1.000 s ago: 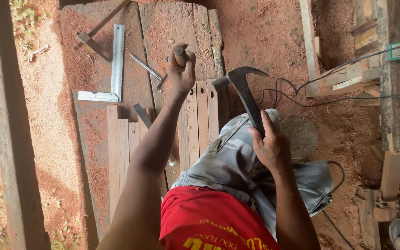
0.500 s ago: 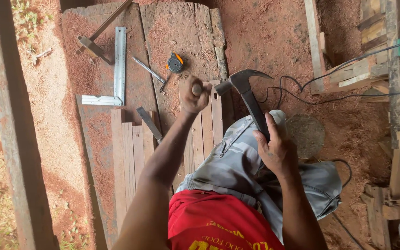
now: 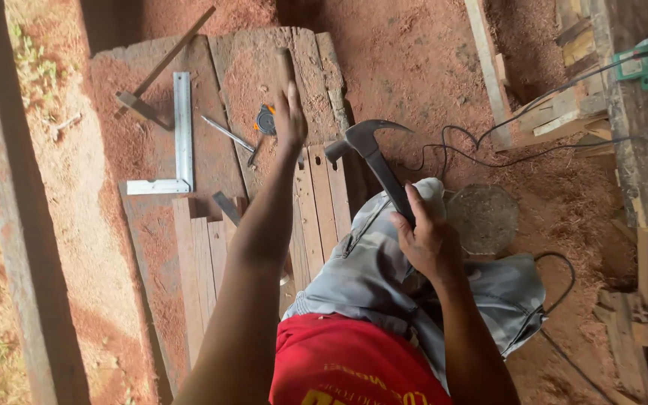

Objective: The person uses a hammer and a chisel to carve rectangular notches into a piece of wood. They repeatedly position the chisel and strike it with the hammer to remove wood chips, working on a wooden plank placed on a workbench.

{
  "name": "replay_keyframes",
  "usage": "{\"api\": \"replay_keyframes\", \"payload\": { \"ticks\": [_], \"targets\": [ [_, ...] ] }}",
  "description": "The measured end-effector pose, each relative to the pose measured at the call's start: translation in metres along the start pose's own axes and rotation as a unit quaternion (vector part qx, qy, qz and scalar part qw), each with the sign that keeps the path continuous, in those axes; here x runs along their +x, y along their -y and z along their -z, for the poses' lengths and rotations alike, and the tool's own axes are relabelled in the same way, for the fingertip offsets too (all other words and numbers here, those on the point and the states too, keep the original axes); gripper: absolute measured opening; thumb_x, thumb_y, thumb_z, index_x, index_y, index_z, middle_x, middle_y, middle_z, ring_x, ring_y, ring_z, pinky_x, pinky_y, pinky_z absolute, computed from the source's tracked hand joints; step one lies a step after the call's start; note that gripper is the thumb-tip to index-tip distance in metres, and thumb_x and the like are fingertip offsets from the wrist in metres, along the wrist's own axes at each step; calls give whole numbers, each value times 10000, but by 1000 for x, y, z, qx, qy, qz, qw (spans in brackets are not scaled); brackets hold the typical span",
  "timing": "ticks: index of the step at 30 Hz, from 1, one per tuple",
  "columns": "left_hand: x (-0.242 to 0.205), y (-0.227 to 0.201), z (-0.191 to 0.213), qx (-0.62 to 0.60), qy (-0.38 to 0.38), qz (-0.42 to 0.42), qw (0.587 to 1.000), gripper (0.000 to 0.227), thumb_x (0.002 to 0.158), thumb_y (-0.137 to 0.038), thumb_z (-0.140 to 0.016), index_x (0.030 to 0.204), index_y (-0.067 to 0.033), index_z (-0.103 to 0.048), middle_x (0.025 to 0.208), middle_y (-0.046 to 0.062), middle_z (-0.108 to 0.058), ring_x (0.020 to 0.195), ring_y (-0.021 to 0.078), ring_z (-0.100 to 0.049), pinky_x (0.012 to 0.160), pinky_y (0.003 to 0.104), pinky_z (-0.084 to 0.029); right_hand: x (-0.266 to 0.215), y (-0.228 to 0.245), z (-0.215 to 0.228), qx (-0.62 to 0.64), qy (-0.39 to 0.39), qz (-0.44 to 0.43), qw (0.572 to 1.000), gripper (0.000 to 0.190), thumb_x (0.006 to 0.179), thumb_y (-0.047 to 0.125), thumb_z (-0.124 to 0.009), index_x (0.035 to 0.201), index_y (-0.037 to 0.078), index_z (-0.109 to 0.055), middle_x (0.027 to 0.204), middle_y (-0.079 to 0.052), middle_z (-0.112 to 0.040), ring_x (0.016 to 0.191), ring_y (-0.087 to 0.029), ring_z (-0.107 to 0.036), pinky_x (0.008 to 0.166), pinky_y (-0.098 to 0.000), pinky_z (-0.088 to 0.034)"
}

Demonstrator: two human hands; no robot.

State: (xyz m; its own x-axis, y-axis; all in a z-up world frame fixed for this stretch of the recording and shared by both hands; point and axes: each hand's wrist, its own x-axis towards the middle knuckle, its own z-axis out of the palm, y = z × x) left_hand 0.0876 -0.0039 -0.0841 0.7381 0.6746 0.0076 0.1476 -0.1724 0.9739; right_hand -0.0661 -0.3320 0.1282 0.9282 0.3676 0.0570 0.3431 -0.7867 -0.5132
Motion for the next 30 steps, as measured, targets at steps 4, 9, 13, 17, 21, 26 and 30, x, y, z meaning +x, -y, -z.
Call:
{"api": "replay_keyframes", "payload": {
  "ticks": [4,9,13,17,21,26,30],
  "targets": [
    [-26,-40,31,-58,38,-85,994,413,1176,-427,-436,1200,-32,-555,827,56,-541,726,144,-532,637,321,-466,0,-2,4,18,3,9,1000,612,973,406,-649,1484,96,-517,1190,-247,-681,1031,-453,-675,794,-505,-559],
    [-23,-110,107,-205,76,-22,975,196,1052,-284,-582,1103,-95,-569,723,-15,-542,581,86,-489,486,264,-358,-5,-9,7,22,16,31,999,615,977,407,-646,1490,94,-513,1244,-273,-654,1065,-472,-656,824,-518,-546],
    [-50,-125,128,-193,57,-173,964,173,1067,-138,-693,1036,-23,-566,834,-28,-526,721,61,-478,610,243,-390,-7,-11,4,46,13,25,999,617,982,411,-638,1491,85,-512,1271,-268,-647,1091,-472,-653,849,-517,-544],
    [-72,-125,108,-191,12,-210,959,193,975,-45,-740,991,-33,-548,859,-8,-607,761,80,-595,671,246,-517,-7,-15,5,60,2,27,998,617,991,413,-629,1480,57,-510,1324,-278,-621,1115,-474,-648,863,-509,-545],
    [-84,-126,84,-200,44,-117,972,200,948,-125,-749,897,-72,-564,767,-20,-631,666,77,-625,600,250,-552,-8,-12,6,55,3,24,998,616,994,416,-626,1478,54,-505,1350,-284,-600,1123,-477,-644,863,-507,-545],
    [-95,-120,59,-157,36,-134,978,276,957,-207,-783,865,-61,-567,742,-34,-570,663,60,-527,595,246,-473,-5,-6,8,37,18,7,999,621,990,419,-623,1489,70,-500,1337,-272,-610,1109,-477,-648,859,-516,-542],
    [-94,-107,40,-147,39,-154,976,342,957,-251,-805,825,-41,-569,702,-36,-524,665,57,-455,582,255,-414,-4,-6,7,26,26,-1,999,618,990,422,-624,1493,85,-501,1318,-262,-625,1089,-474,-658,848,-516,-543]
  ]
}}
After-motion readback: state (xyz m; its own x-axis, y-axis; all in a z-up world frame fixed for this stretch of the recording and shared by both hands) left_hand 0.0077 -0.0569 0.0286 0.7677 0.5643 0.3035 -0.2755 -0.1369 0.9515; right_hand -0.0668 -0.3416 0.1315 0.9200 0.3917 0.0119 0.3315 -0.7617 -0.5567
